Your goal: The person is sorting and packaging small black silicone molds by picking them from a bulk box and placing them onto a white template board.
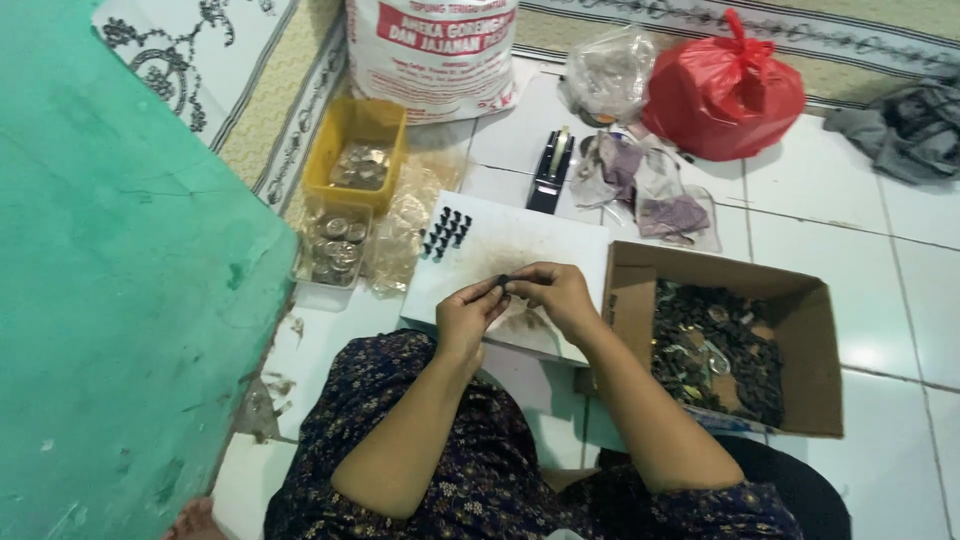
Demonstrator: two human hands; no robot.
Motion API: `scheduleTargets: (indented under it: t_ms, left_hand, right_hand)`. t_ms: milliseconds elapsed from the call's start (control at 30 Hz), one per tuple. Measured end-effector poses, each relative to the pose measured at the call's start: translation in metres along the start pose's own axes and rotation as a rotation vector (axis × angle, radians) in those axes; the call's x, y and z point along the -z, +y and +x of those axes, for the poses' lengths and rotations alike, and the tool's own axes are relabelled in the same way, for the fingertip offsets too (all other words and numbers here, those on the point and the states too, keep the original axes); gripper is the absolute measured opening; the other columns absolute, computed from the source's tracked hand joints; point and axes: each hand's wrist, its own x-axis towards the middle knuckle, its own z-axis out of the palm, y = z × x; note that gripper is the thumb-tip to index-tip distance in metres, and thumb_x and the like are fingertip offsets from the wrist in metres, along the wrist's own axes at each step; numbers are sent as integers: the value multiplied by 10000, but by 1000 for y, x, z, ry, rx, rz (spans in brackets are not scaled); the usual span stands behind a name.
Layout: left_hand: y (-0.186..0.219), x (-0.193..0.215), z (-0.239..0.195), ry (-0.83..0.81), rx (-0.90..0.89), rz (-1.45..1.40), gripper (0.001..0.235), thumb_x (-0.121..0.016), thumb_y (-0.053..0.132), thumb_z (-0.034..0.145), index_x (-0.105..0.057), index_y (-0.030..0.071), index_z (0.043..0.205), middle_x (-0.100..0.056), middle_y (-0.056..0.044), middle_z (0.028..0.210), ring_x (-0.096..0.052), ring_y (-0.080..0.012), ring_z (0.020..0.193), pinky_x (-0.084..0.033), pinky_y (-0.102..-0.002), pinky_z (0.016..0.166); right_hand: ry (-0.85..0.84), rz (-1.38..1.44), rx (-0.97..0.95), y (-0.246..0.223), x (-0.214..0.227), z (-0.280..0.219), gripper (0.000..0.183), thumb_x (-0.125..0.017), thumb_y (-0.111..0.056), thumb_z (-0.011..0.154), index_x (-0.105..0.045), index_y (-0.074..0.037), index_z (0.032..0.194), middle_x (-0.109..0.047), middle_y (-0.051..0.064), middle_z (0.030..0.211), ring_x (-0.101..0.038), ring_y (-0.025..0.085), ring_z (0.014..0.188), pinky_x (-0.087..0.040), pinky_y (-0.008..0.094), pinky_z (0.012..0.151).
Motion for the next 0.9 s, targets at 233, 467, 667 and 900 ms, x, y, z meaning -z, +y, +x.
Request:
scheduleTargets:
  t_ms: [233, 467, 667, 900]
  left_hand:
    - [2, 26, 28, 182, -127, 236, 250, -773, 76, 890, -770, 15, 1132, -755, -191, 987, -730, -205, 858, -639, -302, 727]
    - [10, 18, 32, 342, -69, 235, 345, -713, 167, 909, -724, 48, 1233, -748, -118, 861, -707, -156, 724, -588, -253, 574]
    - [2, 19, 43, 359, -101, 237, 354, -652, 179, 949, -704, 72, 1283, -732, -96, 814, -666, -125, 646, -526, -241, 542]
    - [10, 11, 36, 329, -98, 191, 377, -617, 168, 964, -678, 78, 1325, -682, -91, 688, -600, -107, 573, -501, -234, 530]
  right_hand:
    - [-3, -44, 55, 18, -55, 42, 242, -821, -104, 814, -805, -67, 1053, -760, 157, 840, -721, 216, 796, -614, 328, 701]
    - [211, -238, 284, 24, -86, 70, 122, -825, -139, 862, -825, -146, 984, -762, 99, 810, -719, 237, 801, -570, 347, 752]
    - [288, -366, 370, 31, -94, 80, 111, -790, -122, 883, -813, -132, 991, -739, 136, 801, -719, 300, 772, -571, 383, 705]
    - [298, -487, 400, 39, -97, 82, 118, -790, -158, 882, -817, -163, 997, -719, 112, 785, -710, 293, 740, -569, 379, 663]
